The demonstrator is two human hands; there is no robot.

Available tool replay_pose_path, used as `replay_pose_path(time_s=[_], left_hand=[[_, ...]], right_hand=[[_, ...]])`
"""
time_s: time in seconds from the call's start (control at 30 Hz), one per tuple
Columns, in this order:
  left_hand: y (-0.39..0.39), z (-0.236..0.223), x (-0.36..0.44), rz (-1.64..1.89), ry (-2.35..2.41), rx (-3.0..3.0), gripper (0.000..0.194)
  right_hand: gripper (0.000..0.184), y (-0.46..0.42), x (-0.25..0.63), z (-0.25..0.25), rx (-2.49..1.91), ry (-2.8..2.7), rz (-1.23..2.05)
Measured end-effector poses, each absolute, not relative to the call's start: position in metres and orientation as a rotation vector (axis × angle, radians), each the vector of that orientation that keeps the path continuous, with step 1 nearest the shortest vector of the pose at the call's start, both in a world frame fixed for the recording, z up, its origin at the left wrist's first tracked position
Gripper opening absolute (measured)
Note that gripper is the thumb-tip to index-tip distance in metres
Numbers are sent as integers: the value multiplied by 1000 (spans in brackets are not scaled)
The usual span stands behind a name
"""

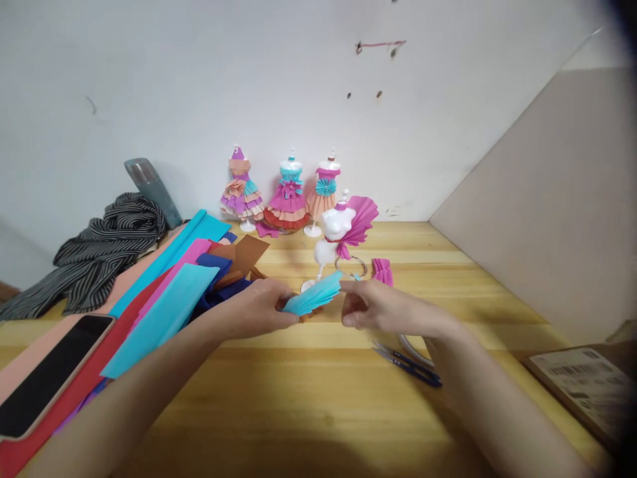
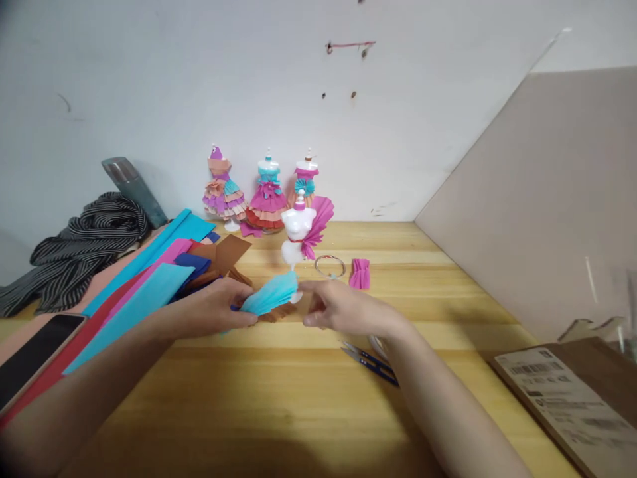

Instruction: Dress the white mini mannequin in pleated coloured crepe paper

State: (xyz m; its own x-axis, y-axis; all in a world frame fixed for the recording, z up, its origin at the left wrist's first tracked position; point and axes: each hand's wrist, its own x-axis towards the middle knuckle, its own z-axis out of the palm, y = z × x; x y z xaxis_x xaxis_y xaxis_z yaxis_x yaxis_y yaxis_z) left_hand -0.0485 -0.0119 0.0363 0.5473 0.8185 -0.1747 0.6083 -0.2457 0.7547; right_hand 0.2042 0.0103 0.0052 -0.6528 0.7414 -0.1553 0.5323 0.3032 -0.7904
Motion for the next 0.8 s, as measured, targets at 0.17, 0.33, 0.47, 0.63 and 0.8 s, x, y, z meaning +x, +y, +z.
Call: replay_pose_path(time_s=[0.17,0.33,0.47,0.63,0.8], left_hand=[[-20,18,-52,286,1333,2023,13],[-25,-3,-46,271,1410,2044,14],[-28,-17,-47,212,1443,1983,14],[-28,-26,-61,-60,1280,2049,8],[-31,-35,-61,-221,1252,2251,11]], right_hand=[[71,-1,199,10,-973,-1879,1675],[53,-7,184,6,-973,-1772,1766],[53,-2,181,-4,-1045,-1804,1792],[67,6,190,-7,-1347,-2312,1829],[32,-3,185,-3,-1168,-2759,1293]])
